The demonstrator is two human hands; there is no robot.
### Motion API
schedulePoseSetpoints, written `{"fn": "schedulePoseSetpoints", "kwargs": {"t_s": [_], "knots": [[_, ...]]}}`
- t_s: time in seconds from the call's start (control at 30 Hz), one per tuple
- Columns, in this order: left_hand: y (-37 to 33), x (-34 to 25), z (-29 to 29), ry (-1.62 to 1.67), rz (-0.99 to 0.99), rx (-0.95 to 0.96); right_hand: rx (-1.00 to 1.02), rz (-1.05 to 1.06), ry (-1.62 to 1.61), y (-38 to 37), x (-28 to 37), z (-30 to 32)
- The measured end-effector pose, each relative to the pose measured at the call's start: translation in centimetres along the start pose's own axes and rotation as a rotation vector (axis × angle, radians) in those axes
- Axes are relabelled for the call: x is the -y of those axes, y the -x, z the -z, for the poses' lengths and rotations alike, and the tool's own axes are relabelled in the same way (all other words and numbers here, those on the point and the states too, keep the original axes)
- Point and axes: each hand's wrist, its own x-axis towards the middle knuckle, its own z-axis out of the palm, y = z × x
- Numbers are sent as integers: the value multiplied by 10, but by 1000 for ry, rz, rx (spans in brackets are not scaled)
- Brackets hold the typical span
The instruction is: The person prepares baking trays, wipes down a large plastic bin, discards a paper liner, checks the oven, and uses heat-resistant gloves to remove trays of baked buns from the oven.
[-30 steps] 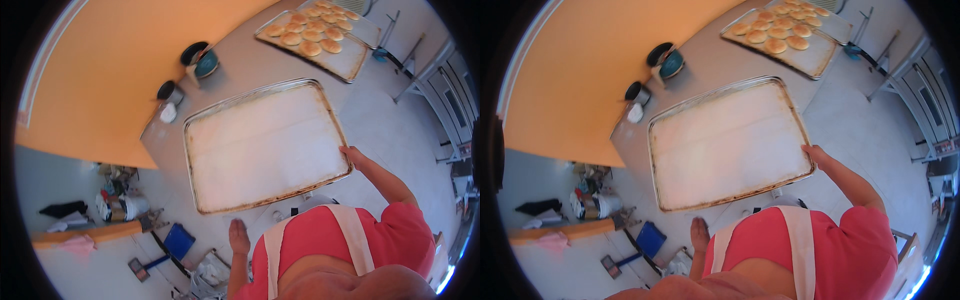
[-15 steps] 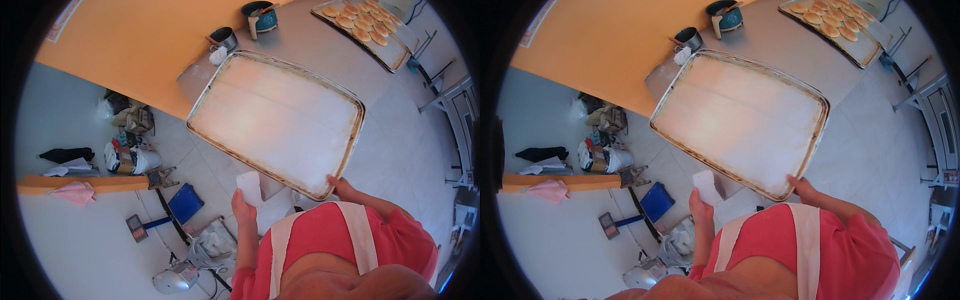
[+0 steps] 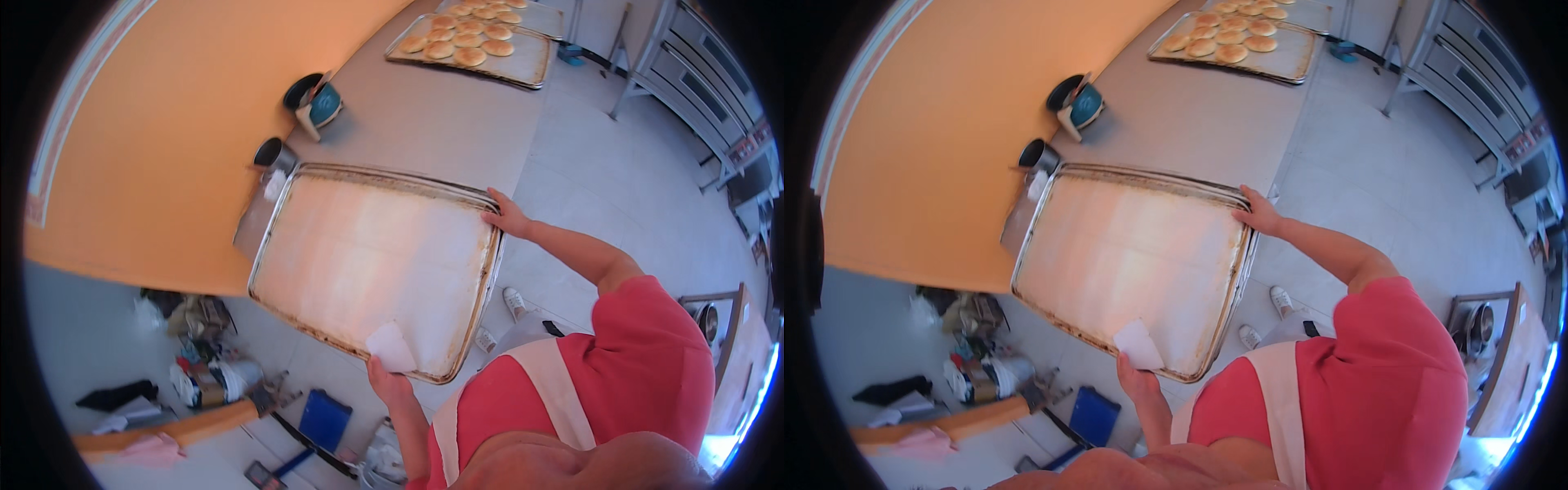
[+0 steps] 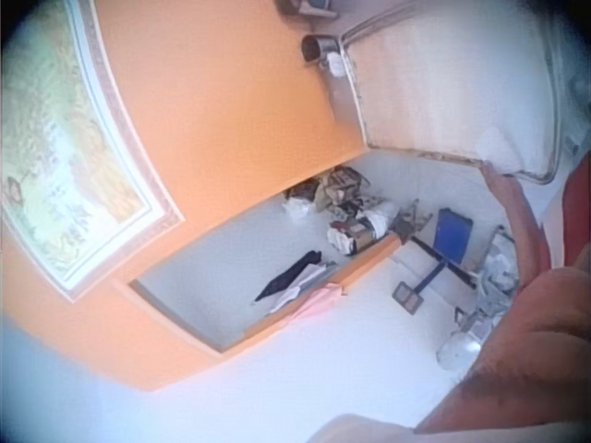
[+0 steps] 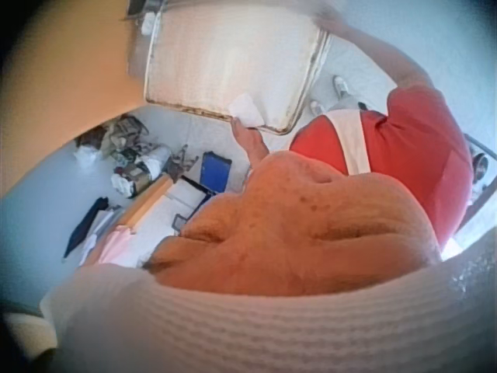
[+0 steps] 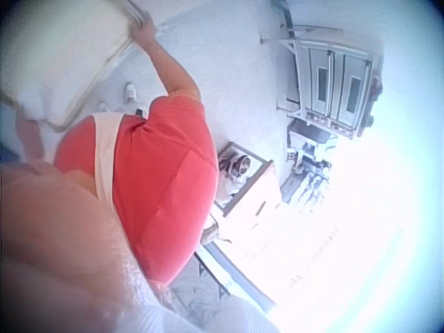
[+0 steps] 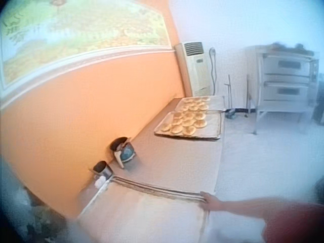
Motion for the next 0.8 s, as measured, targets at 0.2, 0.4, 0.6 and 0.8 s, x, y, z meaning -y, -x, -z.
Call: {"fn": "schedulePoseSetpoints", "kwargs": {"t_s": [0.2,0.4,0.6,0.8], "knots": [[-17,-16,4,-105,55,-117,-86,-18,-138,28,-2,-37],[-34,-24,56,-143,-42,-44,19,25,-123,28,30,-59],[-32,-33,28,-750,-458,-232,-64,104,19,65,4,-2],[-40,5,-135,-882,-784,385,36,-278,294,145,-74,86]]}}
